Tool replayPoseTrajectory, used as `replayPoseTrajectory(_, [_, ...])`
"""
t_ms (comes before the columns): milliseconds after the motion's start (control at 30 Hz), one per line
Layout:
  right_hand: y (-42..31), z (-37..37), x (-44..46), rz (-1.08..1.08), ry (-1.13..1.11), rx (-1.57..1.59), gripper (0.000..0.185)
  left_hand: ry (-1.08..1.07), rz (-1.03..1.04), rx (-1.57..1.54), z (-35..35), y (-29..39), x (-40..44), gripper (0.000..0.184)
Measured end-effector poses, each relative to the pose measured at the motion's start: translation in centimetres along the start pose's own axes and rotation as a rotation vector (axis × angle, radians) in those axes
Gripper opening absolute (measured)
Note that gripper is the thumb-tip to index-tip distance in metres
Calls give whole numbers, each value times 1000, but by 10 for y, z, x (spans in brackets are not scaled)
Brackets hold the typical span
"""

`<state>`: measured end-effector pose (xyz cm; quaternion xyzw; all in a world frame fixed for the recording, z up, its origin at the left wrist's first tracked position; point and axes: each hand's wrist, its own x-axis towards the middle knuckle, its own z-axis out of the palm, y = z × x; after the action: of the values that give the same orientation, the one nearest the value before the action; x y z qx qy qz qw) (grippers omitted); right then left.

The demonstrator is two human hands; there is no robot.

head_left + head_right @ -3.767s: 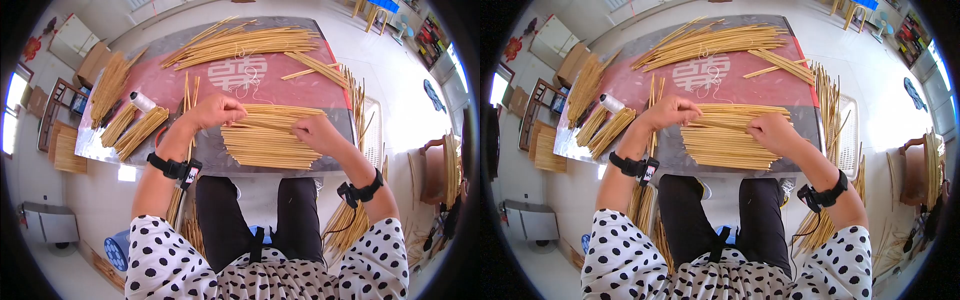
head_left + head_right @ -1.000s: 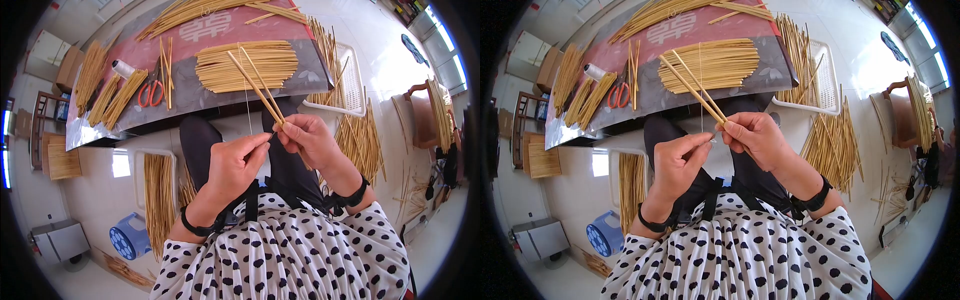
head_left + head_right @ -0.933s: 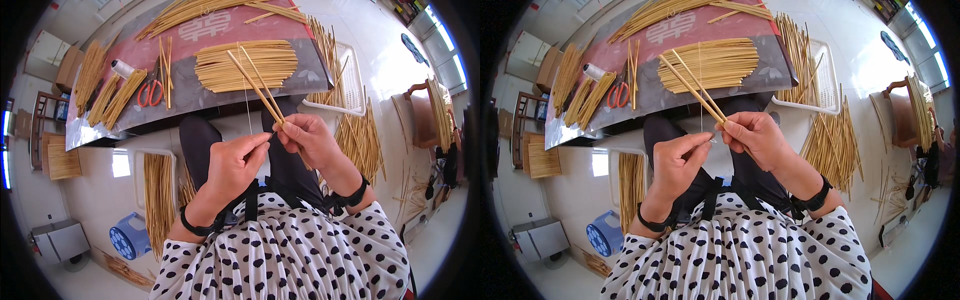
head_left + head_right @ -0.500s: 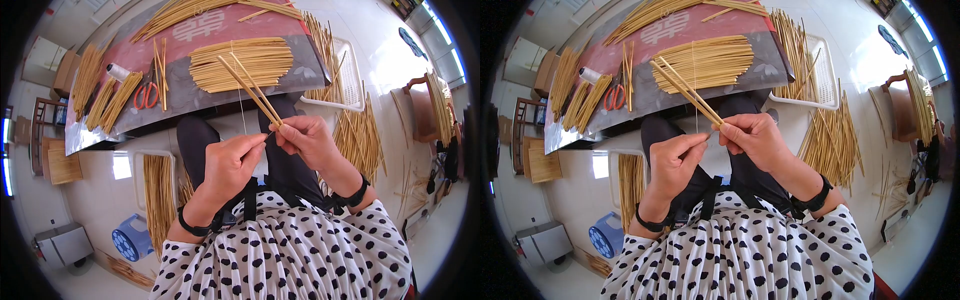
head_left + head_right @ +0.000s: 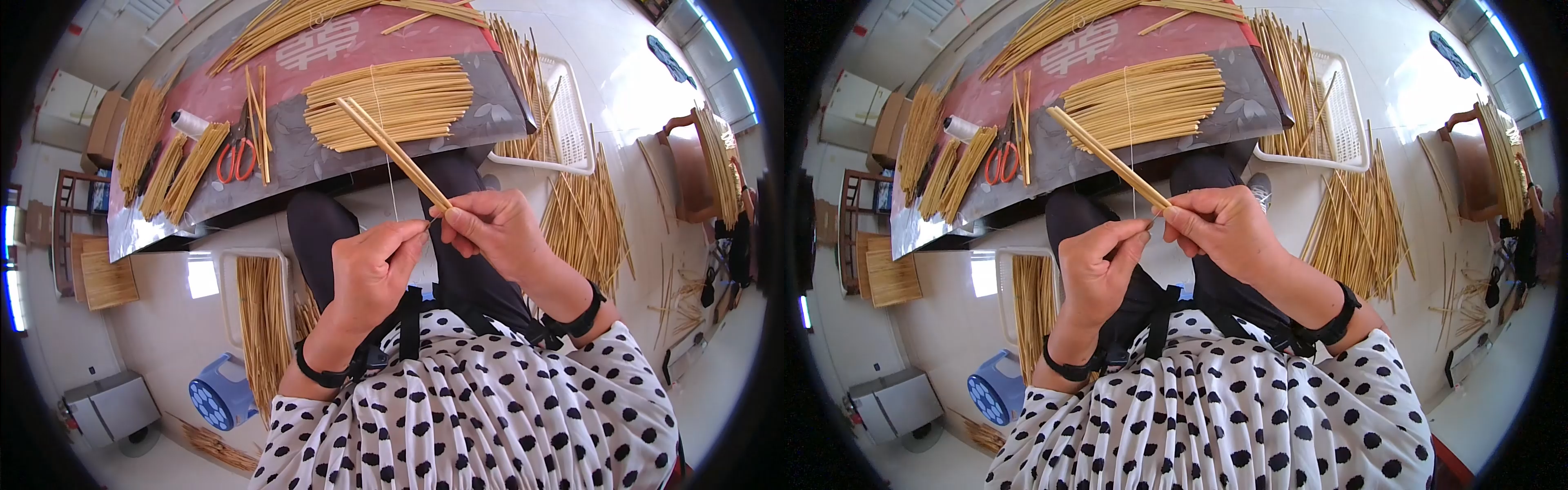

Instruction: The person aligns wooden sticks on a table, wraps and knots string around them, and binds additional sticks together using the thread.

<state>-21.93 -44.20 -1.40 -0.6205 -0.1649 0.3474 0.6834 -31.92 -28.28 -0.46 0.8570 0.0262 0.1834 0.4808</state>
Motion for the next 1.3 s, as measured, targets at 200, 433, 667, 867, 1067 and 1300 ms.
replayPoseTrajectory(200, [9, 7, -3, 14, -40, -76, 17, 1, -23, 16, 2, 3, 1, 6])
replayPoseTrajectory(433, [7, 16, -2, 29, 23, -13, 19, 18, -15, 11, -2, 1, 3, 7])
replayPoseTrajectory(667, [2, 16, -7, 23, 69, 120, 21, -10, 16, -6, -6, -1, 5, 8])
replayPoseTrajectory(867, [2, 18, -10, -52, 106, 12, 23, -21, -15, -1, -9, -1, 4, 9])
replayPoseTrajectory(1067, [2, 23, -10, -102, 184, -2, 20, -35, -27, 5, -10, 6, 6, 11])
replayPoseTrajectory(1300, [3, 23, -13, -147, 208, -77, 21, -34, 14, 21, -10, 8, 8, 9])
